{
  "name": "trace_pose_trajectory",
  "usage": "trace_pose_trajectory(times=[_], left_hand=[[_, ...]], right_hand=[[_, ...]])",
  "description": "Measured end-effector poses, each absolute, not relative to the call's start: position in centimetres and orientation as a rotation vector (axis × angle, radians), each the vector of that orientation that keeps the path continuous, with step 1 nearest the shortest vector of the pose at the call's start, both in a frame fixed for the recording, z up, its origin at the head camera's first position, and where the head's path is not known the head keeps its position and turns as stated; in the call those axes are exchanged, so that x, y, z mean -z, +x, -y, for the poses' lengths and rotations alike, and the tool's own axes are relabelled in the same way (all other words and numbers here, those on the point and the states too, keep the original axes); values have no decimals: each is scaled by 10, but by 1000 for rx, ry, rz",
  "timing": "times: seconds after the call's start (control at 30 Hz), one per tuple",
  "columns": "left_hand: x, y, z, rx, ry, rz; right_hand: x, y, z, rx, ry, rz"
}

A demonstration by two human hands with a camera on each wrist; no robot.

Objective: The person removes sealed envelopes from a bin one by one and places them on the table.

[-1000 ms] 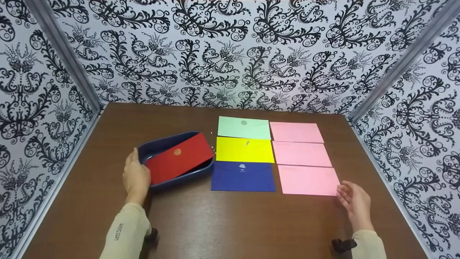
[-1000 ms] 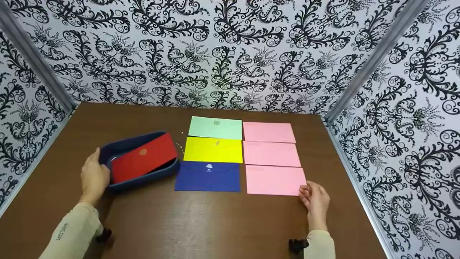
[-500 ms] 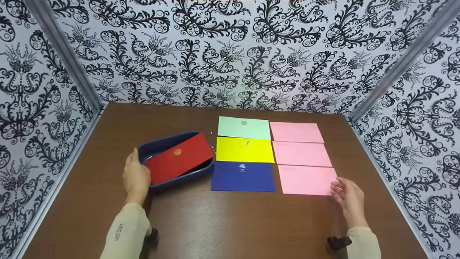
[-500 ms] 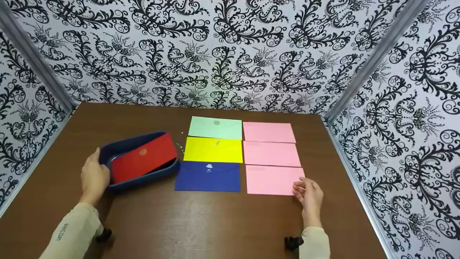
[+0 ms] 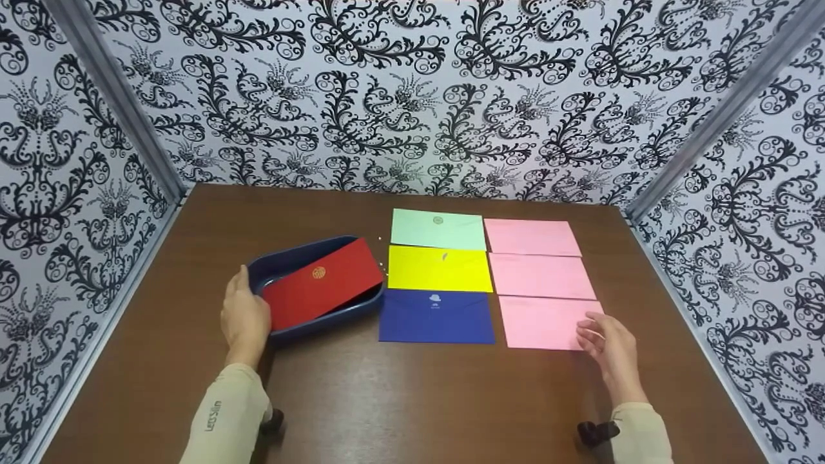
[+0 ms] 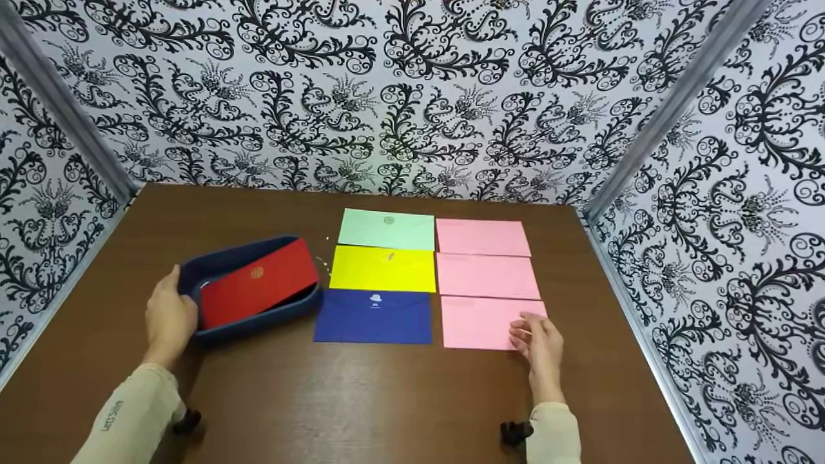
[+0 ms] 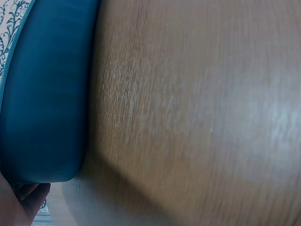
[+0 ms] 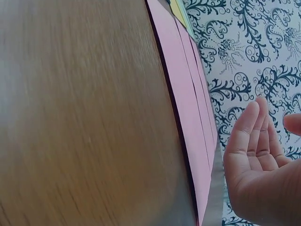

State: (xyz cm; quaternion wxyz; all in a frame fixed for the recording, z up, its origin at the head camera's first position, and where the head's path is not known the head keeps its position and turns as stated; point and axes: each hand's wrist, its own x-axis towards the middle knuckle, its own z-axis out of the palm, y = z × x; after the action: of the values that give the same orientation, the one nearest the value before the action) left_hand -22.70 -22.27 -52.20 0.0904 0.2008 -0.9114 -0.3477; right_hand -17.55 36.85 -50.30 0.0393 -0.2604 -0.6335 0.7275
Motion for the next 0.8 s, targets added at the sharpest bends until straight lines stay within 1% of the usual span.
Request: trace_pose_trajectory(times=[0.8], left_hand=[[523, -226, 222, 995, 571, 2697]], right_hand=[[502, -200, -330, -2248, -697, 2040]])
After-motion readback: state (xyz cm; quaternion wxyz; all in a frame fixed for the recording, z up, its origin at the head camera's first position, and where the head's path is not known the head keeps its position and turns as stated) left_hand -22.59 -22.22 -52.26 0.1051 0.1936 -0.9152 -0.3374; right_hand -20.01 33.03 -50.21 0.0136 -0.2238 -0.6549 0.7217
